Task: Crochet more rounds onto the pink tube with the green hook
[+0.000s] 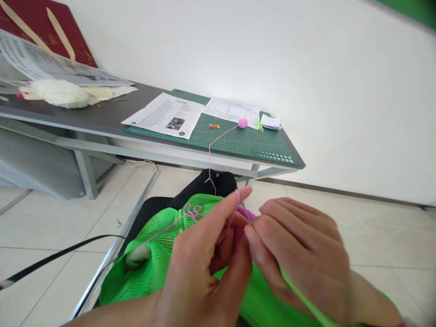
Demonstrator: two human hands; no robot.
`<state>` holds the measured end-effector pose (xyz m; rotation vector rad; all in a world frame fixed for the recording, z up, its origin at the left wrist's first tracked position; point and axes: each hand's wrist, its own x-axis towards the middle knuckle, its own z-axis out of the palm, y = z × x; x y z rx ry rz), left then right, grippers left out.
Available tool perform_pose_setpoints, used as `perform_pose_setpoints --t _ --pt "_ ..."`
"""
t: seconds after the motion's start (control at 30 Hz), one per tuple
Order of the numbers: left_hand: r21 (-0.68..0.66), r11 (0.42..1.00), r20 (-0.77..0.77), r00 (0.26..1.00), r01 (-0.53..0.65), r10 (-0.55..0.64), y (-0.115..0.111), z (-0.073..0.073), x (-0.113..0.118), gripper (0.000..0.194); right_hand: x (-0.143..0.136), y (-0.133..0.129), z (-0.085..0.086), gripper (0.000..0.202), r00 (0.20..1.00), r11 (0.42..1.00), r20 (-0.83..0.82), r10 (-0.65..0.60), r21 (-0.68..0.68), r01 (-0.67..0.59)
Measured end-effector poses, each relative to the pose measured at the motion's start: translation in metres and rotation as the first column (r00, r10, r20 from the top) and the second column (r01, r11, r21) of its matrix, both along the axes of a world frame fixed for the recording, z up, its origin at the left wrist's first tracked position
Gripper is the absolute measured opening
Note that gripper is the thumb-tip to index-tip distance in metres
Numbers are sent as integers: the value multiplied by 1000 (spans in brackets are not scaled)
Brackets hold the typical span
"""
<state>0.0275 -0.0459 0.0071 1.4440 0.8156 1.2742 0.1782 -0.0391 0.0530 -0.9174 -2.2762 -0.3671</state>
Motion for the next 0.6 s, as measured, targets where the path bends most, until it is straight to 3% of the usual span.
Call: perform_pose_setpoints --t 0.1,0.23,0.3,0.4,0.6 --pt "-137 988 133 987 -76 95 2 7 4 48 -6 11 -28 24 968 992 -249 24 129 8" --pt "-403 908 386 921 113 56 7 14 3 40 -6 19 -49 17 930 970 -352 110 241 -23" --pt "-473 850 472 881 232 22 10 16 -1 39 -3 18 -47 18 930 974 -345 127 220 -51" --pt "-479 798 560 827 366 -43 13 16 -8 40 2 10 -36 21 941 982 -310 132 171 -82" --pt "-458 754 590 796 471 -139 13 19 -14 38 6 -14 -14 13 965 1000 -262 -16 -9 14"
